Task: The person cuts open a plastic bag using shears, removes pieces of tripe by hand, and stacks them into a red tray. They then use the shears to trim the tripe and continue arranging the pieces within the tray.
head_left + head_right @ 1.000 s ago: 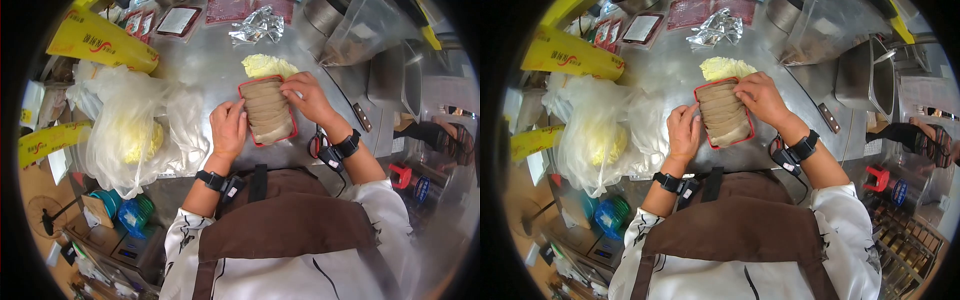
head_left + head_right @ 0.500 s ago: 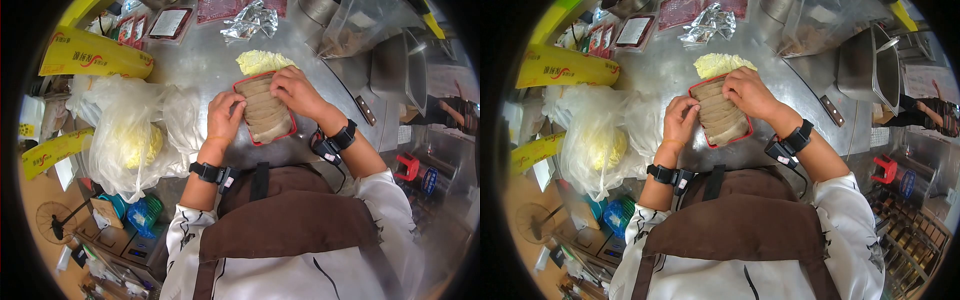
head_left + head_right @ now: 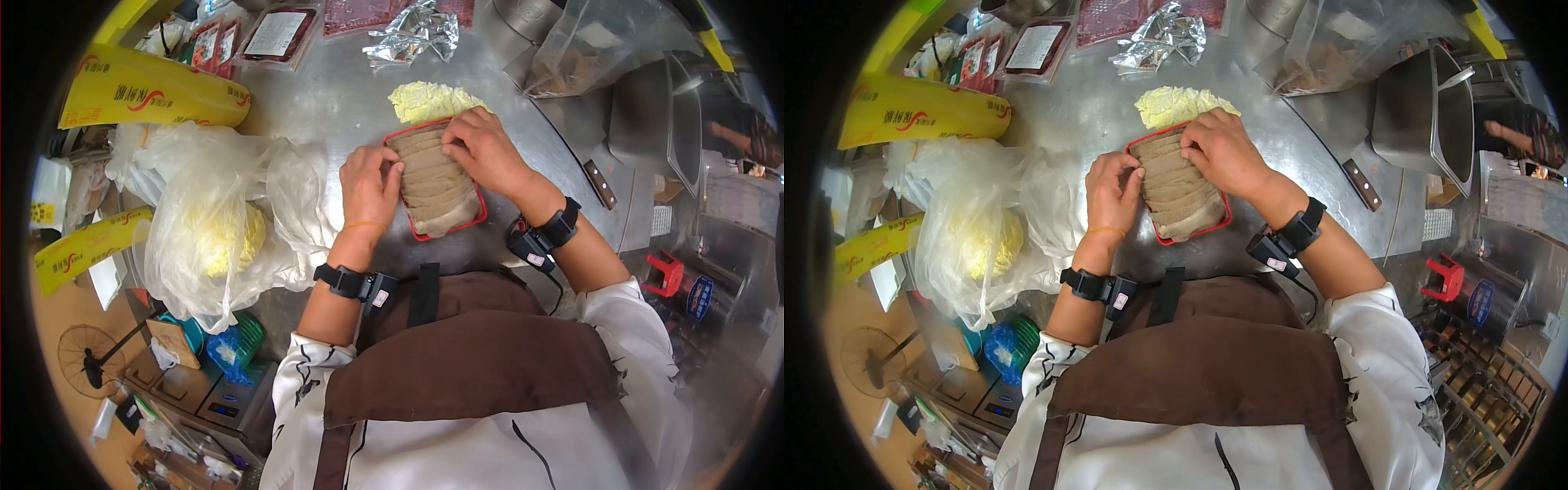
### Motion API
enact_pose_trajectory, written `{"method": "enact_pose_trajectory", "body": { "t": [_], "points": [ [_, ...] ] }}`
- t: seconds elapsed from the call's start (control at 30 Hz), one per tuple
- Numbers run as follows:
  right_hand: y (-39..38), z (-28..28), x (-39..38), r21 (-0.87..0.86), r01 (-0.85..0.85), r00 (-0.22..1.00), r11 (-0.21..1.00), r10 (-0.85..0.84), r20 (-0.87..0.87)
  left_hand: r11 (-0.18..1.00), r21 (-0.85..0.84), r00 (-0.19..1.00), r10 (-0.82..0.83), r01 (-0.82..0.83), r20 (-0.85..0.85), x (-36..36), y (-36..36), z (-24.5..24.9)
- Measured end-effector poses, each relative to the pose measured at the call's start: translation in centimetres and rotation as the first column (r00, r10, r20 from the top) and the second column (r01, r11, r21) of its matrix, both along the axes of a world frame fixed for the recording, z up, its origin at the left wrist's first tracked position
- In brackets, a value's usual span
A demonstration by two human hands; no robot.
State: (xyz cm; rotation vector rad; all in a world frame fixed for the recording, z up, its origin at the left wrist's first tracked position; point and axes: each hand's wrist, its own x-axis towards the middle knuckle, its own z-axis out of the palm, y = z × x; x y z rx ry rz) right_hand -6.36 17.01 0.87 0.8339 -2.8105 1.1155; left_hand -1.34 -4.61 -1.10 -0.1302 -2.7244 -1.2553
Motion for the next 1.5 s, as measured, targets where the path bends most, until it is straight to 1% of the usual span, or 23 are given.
{"method": "enact_pose_trajectory", "body": {
  "t": [0.03, 0.07, 0.13, 0.17, 0.23, 0.27, 0.33, 0.43, 0.53, 0.67, 0.77, 0.87, 0.97, 1.07, 1.13, 1.17, 1.23, 1.27, 1.33, 1.37, 1.43, 1.5],
  "points": [
    [-0.1, 0.3, 0.0, -0.009, 0.012, 1.0, 1.0, -0.012, 0.003, 0.998, 0.041, 0.999, 0.042, -0.041, -0.014, 0.1, 0.3, 0.4],
    [0.1, 0.5, 0.0, -0.063, 0.026, 0.999, 0.998, -0.024, 0.027, 0.993, 0.083, 0.996, 0.085, -0.082, -0.026, 0.1, 0.4, 0.5],
    [0.5, 0.7, 0.0, -0.168, 0.054, 0.996, 0.984, -0.042, 0.077, 0.998, 0.066, 0.99, 0.028, -0.019, -0.135, 0.3, -0.2, 0.2],
    [0.8, 1.0, 0.0, -0.153, 0.025, 0.999, 0.988, -0.018, 0.051, 0.998, 0.056, 0.982, 0.0, 0.011, -0.189, 0.4, -0.5, 0.0],
    [1.6, 1.6, 0.6, -0.122, -0.032, 0.999, 0.992, 0.032, -0.002, 0.992, -0.025, 0.975, -0.126, 0.124, -0.183, 0.7, -0.7, 0.3],
    [1.9, 1.7, 1.0, -0.083, -0.06, 0.998, 0.995, 0.06, -0.001, 0.981, -0.065, 0.966, -0.19, 0.181, -0.177, 0.8, -0.7, 0.6],
    [2.3, 1.8, 1.7, -0.001, -0.113, 0.994, 0.994, 0.113, 0.004, 0.976, -0.094, 0.97, -0.206, 0.195, -0.127, 1.1, -0.5, 1.1],
    [2.4, 1.8, 2.1, 0.067, -0.092, 0.995, 0.993, 0.094, -0.023, 0.97, -0.109, 0.971, -0.226, 0.216, -0.084, 1.0, -0.4, 1.3],
    [2.1, 1.7, 2.0, 0.067, -0.099, 0.994, 0.993, 0.101, -0.033, 0.961, -0.109, 0.964, -0.26, 0.253, -0.062, 0.8, -0.6, 1.9],
    [2.0, 1.6, 1.7, 0.011, -0.093, 0.996, 0.996, 0.093, 0.006, 0.949, -0.113, 0.953, -0.3, 0.295, -0.03, 0.5, -0.9, 2.0],
    [2.1, 0.9, 1.4, -0.053, -0.086, 0.995, 0.995, 0.089, 0.042, 0.964, -0.06, 0.966, -0.258, 0.257, -0.001, 0.3, -0.6, 1.7],
    [2.2, 0.4, 1.3, -0.078, -0.072, 0.994, 0.994, 0.078, 0.073, 0.978, -0.024, 0.972, -0.205, 0.21, 0.117, 0.3, -0.5, 2.0],
    [2.2, 0.2, 1.0, -0.085, -0.053, 0.993, 0.995, 0.061, 0.102, 0.979, -0.028, 0.971, -0.195, 0.2, 0.14, 0.1, -0.4, 2.2],
    [2.0, 0.2, 1.0, -0.064, -0.015, 0.994, 0.998, 0.022, 0.103, 0.978, -0.035, 0.972, -0.198, 0.204, 0.124, -0.1, -0.3, 1.7],
    [1.9, -0.2, 1.0, -0.026, 0.012, 0.995, 1.0, -0.01, 0.098, 0.992, -0.023, 0.988, -0.121, 0.124, 0.098, 0.1, 0.2, 1.7],
    [1.8, -0.1, 1.1, -0.037, 0.029, 0.994, 0.999, -0.024, 0.111, 0.996, -0.017, 0.993, -0.083, 0.085, 0.085, 0.1, 0.3, 1.7],
    [1.7, 0.2, 1.1, -0.06, 0.065, 0.989, 0.996, -0.056, 0.136, 0.997, 0.011, 0.996, -0.076, 0.075, 0.05, 0.3, 0.4, 1.7],
    [1.8, 0.3, 1.2, -0.107, 0.083, 0.985, 0.991, -0.065, 0.159, 0.997, 0.025, 0.997, -0.073, 0.072, 0.034, 0.5, 0.4, 1.6],
    [2.2, 0.4, 1.3, -0.2, 0.122, 0.976, 0.972, -0.08, 0.204, 0.994, 0.018, 0.99, -0.104, 0.107, -0.097, 0.8, -0.1, 1.2],
    [2.5, 0.7, 1.4, -0.208, 0.098, 0.983, 0.973, -0.062, 0.175, 0.992, 0.012, 0.98, -0.12, 0.124, -0.161, 1.0, -0.3, 1.2],
    [3.2, 1.3, 1.7, -0.222, 0.05, 0.993, 0.974, -0.023, 0.12, 0.971, -0.007, 0.958, -0.239, 0.241, -0.156, 1.5, -0.5, 1.9],
    [3.7, 1.5, 2.5, -0.13, -0.071, 0.995, 0.989, 0.08, 0.067, 0.938, -0.046, 0.925, -0.346, 0.343, -0.155, 1.9, -0.5, 2.1]
  ]
}}
